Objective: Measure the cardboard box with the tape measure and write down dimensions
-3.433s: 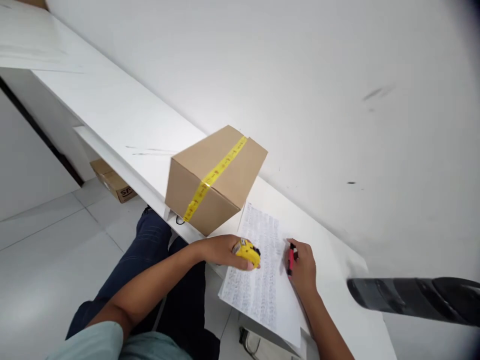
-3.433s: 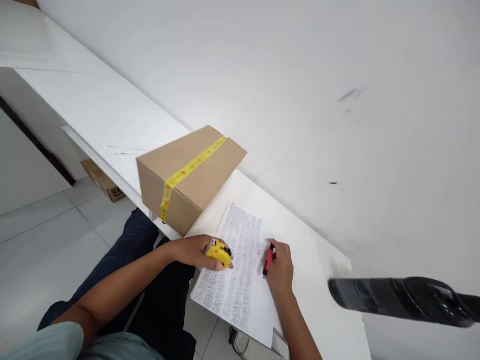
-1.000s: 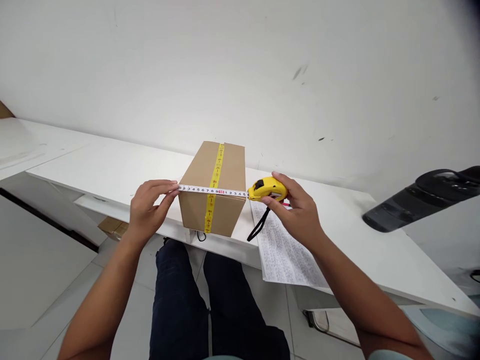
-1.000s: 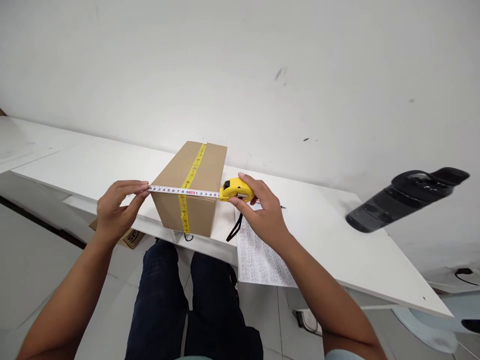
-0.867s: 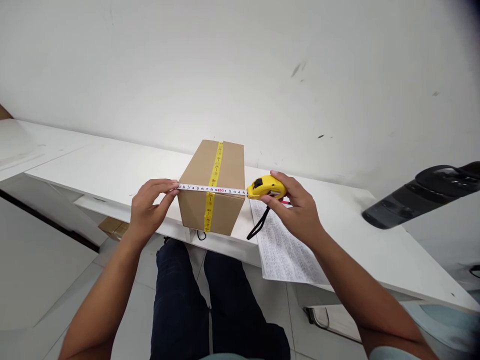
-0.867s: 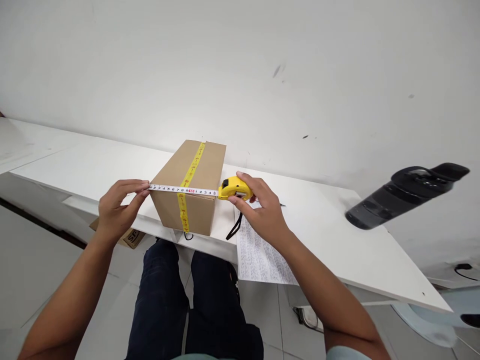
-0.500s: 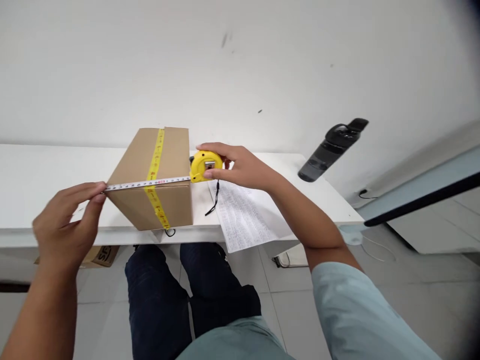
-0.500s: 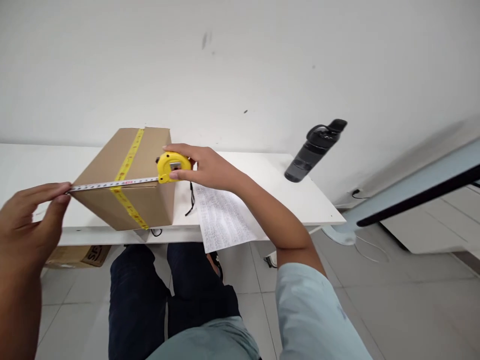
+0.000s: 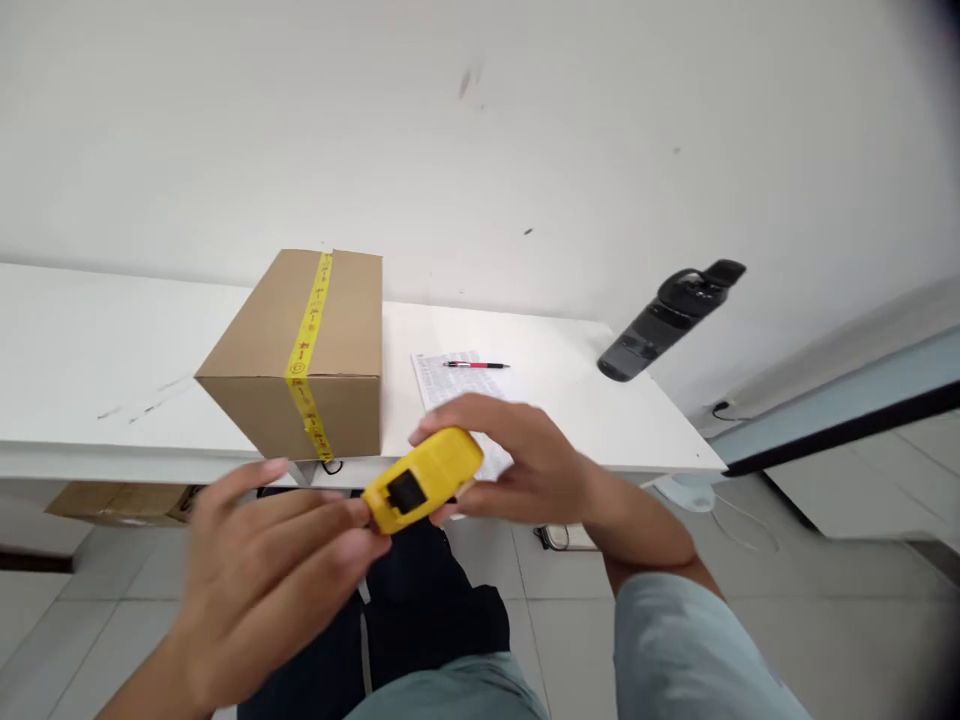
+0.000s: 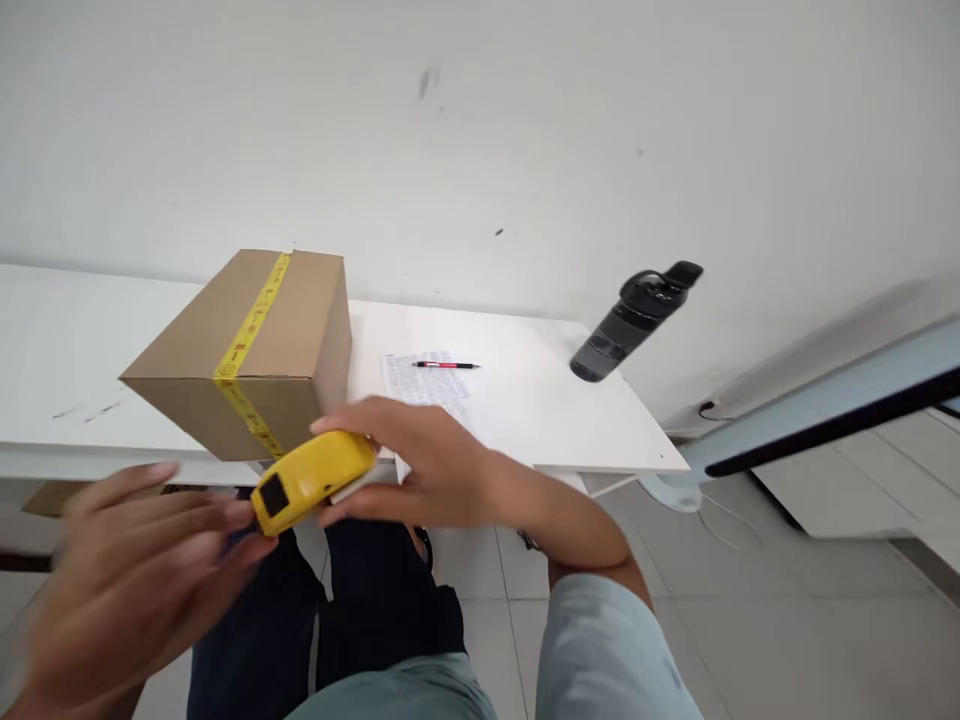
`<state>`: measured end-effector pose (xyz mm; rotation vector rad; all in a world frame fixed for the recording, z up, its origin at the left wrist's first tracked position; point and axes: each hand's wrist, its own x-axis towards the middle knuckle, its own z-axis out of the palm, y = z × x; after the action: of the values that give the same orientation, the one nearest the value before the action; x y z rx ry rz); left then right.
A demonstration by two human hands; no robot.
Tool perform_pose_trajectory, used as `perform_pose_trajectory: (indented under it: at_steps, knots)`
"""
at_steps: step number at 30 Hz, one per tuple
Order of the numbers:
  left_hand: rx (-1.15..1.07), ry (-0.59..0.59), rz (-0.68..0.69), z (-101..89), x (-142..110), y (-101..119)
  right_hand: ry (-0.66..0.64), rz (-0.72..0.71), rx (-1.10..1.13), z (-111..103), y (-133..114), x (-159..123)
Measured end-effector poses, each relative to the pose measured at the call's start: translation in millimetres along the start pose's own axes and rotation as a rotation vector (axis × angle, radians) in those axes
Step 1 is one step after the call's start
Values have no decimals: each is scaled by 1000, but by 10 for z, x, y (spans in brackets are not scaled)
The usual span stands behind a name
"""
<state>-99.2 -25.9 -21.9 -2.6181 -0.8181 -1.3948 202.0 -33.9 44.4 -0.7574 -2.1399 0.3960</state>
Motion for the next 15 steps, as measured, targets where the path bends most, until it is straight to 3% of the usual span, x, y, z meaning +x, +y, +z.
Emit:
perform_pose_trajectory:
  at_steps: [2, 3, 6, 9, 12, 15]
  knots:
    - [40, 70, 143, 206, 235, 148, 111, 26, 4, 74, 13, -188]
    - [77, 108, 151, 313, 362, 171, 210, 64, -17, 94, 60, -262]
    - [280, 126, -20, 604, 686, 118, 509, 245, -59, 115, 304, -360]
    - [445, 73, -208, 788, 864, 61, 630, 372, -2, 108, 549, -309]
    - [464, 61, -234, 764, 869, 73, 647, 387, 52, 71, 690, -253]
    - [479, 50, -197, 498, 690, 65, 613, 388, 43, -1, 741, -268]
